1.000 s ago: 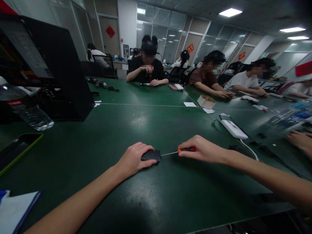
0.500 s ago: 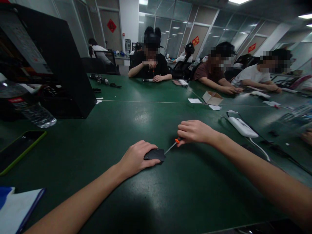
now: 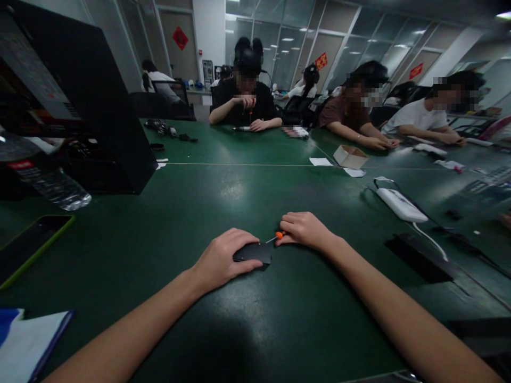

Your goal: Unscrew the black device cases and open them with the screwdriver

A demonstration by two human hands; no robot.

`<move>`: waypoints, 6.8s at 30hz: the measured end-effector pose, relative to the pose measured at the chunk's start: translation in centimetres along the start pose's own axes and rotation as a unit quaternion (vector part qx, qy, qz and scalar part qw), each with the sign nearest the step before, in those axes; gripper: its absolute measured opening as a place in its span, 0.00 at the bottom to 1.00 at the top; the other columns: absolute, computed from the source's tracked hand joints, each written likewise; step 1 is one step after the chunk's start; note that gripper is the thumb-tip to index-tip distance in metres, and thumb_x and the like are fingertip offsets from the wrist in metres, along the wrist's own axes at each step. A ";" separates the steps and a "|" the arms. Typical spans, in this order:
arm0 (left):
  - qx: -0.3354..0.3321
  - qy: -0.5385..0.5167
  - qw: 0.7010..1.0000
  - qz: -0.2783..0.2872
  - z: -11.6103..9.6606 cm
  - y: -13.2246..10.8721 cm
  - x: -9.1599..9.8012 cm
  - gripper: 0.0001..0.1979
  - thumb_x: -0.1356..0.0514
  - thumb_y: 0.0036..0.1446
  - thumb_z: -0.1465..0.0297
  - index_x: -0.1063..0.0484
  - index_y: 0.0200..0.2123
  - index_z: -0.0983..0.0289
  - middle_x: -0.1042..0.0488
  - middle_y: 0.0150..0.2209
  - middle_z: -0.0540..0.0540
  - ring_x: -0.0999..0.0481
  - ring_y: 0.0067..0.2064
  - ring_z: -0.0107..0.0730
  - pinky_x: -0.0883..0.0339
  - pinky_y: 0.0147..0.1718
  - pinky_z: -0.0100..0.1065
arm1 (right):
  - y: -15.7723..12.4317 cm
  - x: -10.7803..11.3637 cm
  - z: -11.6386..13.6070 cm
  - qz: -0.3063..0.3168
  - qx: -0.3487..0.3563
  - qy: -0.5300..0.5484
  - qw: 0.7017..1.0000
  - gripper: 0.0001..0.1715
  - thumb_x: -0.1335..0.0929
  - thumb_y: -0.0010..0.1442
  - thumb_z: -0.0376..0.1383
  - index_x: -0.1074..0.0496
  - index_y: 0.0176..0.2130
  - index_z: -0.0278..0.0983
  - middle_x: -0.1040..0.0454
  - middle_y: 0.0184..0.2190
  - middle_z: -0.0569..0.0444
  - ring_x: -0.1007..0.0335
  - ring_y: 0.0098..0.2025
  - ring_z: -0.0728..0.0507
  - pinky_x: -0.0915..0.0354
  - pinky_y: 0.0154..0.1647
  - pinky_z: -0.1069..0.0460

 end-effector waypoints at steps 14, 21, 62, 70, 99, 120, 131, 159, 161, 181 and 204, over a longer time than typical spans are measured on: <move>0.034 0.016 0.997 0.061 2.3 -0.3 1.9 0.21 0.32 0.59 0.57 0.24 0.50 0.64 0.21 0.46 0.58 0.22 0.46 0.41 0.31 0.45 0.37 | -1.6 1.4 -1.0 -0.108 0.003 -0.050 0.993 0.32 0.38 0.67 0.57 0.30 0.26 0.36 0.32 0.23 0.54 0.40 0.27 0.48 0.47 0.28 0.52; 0.041 -0.007 0.997 0.063 2.1 -0.2 2.0 0.21 0.31 0.58 0.58 0.24 0.49 0.64 0.21 0.45 0.56 0.22 0.45 0.38 0.32 0.43 0.34 | -2.0 1.7 -1.3 -0.102 -0.018 -0.064 0.993 0.32 0.38 0.66 0.58 0.30 0.26 0.36 0.32 0.24 0.53 0.41 0.28 0.47 0.46 0.29 0.52; 0.058 -0.011 0.997 0.052 2.0 -0.3 2.0 0.24 0.30 0.56 0.59 0.24 0.53 0.62 0.19 0.48 0.57 0.20 0.47 0.41 0.29 0.47 0.36 | 1.2 -0.6 3.3 -0.044 -0.035 0.173 0.983 0.18 0.41 0.73 0.43 0.28 0.45 0.35 0.23 0.32 0.52 0.28 0.31 0.48 0.40 0.31 0.54; 0.049 -0.018 0.998 0.048 1.8 -0.2 2.1 0.22 0.30 0.56 0.60 0.24 0.51 0.62 0.20 0.48 0.57 0.20 0.47 0.40 0.30 0.47 0.36 | 0.5 -0.5 1.9 -0.029 -0.059 0.193 0.979 0.20 0.39 0.72 0.47 0.27 0.43 0.35 0.24 0.32 0.52 0.28 0.31 0.48 0.39 0.32 0.54; 0.079 -0.043 0.995 0.039 1.6 0.0 2.1 0.17 0.31 0.57 0.60 0.23 0.47 0.62 0.19 0.44 0.55 0.21 0.44 0.39 0.32 0.43 0.35 | 0.3 0.5 2.1 -0.079 -0.073 0.128 0.986 0.19 0.38 0.71 0.45 0.25 0.47 0.35 0.22 0.43 0.45 0.26 0.42 0.42 0.31 0.41 0.49; 0.084 -0.070 0.994 0.000 1.7 0.0 2.1 0.15 0.33 0.60 0.64 0.22 0.49 0.61 0.19 0.46 0.54 0.20 0.47 0.39 0.30 0.49 0.36 | 1.8 2.0 6.1 -0.183 -0.006 0.200 0.963 0.19 0.36 0.69 0.41 0.29 0.55 0.34 0.22 0.42 0.44 0.27 0.40 0.41 0.28 0.42 0.46; 0.134 -0.106 0.984 -0.046 2.5 0.0 2.3 0.13 0.42 0.67 0.64 0.18 0.42 0.62 0.17 0.38 0.53 0.19 0.39 0.35 0.30 0.41 0.31 | 2.2 2.2 6.0 -0.217 -0.072 0.316 0.921 0.09 0.35 0.69 0.33 0.25 0.46 0.36 0.21 0.36 0.49 0.27 0.37 0.45 0.28 0.40 0.49; 0.190 -0.168 0.964 -0.078 3.3 0.0 2.2 0.20 0.45 0.67 0.59 0.17 0.38 0.67 0.19 0.32 0.54 0.24 0.33 0.35 0.34 0.33 0.30 | 2.3 1.9 5.7 -0.199 -0.146 0.356 0.901 0.11 0.35 0.70 0.36 0.24 0.42 0.35 0.20 0.34 0.50 0.24 0.35 0.47 0.29 0.37 0.52; 0.188 -0.162 0.966 -0.077 3.2 0.1 2.2 0.21 0.45 0.67 0.59 0.17 0.38 0.67 0.20 0.31 0.54 0.24 0.32 0.34 0.34 0.32 0.30 | 2.3 1.8 5.7 -0.201 -0.142 0.352 0.903 0.10 0.35 0.70 0.36 0.24 0.42 0.35 0.20 0.34 0.49 0.24 0.35 0.47 0.29 0.37 0.52; 0.186 -0.156 0.967 -0.079 3.0 0.1 2.2 0.20 0.45 0.67 0.59 0.17 0.38 0.66 0.19 0.31 0.54 0.24 0.32 0.36 0.33 0.33 0.31 | 2.2 2.0 5.7 -0.182 -0.149 0.355 0.905 0.13 0.36 0.71 0.38 0.24 0.42 0.35 0.21 0.34 0.50 0.24 0.34 0.46 0.29 0.37 0.52; 0.196 -0.169 0.963 -0.071 3.1 0.2 2.3 0.21 0.46 0.66 0.58 0.19 0.36 0.66 0.20 0.31 0.54 0.24 0.34 0.37 0.34 0.34 0.31 | 2.3 1.5 5.6 -0.180 -0.166 0.374 0.895 0.13 0.36 0.70 0.39 0.23 0.41 0.36 0.22 0.32 0.51 0.26 0.32 0.47 0.31 0.35 0.53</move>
Point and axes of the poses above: each hand's wrist, its own y-axis towards the middle knuckle, its own x-axis out of the back of the hand, z = x × y, the point moved 3 cm from there along y, towards the middle knuckle
